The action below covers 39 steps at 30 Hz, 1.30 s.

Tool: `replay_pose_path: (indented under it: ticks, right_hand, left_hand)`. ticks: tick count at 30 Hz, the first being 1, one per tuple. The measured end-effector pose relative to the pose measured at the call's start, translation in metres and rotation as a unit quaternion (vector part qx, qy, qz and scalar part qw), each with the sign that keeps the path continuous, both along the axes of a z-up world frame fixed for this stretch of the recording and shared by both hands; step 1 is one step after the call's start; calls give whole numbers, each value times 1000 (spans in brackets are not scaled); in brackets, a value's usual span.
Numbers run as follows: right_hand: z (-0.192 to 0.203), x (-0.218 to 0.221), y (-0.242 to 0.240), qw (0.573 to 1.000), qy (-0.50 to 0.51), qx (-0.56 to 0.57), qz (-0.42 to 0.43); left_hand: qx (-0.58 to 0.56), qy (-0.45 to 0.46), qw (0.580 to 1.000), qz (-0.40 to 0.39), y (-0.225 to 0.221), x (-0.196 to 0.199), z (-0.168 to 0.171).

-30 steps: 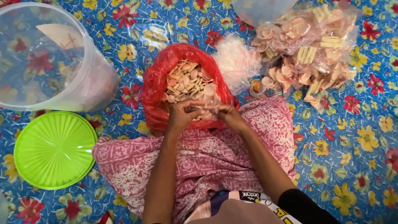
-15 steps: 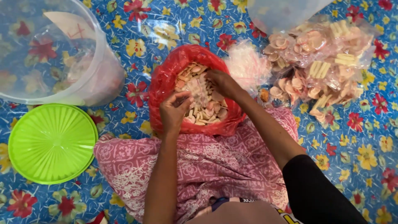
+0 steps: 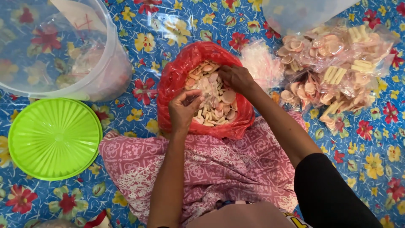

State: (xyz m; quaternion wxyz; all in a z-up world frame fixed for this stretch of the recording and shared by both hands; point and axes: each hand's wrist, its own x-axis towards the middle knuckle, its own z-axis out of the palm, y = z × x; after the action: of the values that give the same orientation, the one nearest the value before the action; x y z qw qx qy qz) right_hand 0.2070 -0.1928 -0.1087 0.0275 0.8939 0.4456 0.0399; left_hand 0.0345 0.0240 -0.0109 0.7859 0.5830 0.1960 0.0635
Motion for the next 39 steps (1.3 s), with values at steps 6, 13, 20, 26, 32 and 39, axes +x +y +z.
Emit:
replay_pose_path:
  ticks: [6, 13, 20, 26, 32, 39]
  right_hand:
    - [58, -26, 7, 996, 81, 21, 30]
    - [89, -70, -2, 962, 191, 162, -111]
    - [62, -136, -27, 767, 278, 492, -303]
    - [28, -158, -52, 796, 245, 453, -319]
    - [39, -162, -19, 892, 183, 320, -263]
    - [21, -155, 27, 950, 156, 154, -224]
  left_hand:
    - [22, -4, 1000, 5, -3, -2, 1]
    - [64, -21, 998, 10, -3, -4, -2]
    - [135, -14, 991, -12, -11, -7, -9]
    - [127, -9, 992, -16, -10, -12, -13]
    - [129, -12, 991, -24, -6, -15, -15]
    - [119, -7, 992, -26, -5, -19, -6]
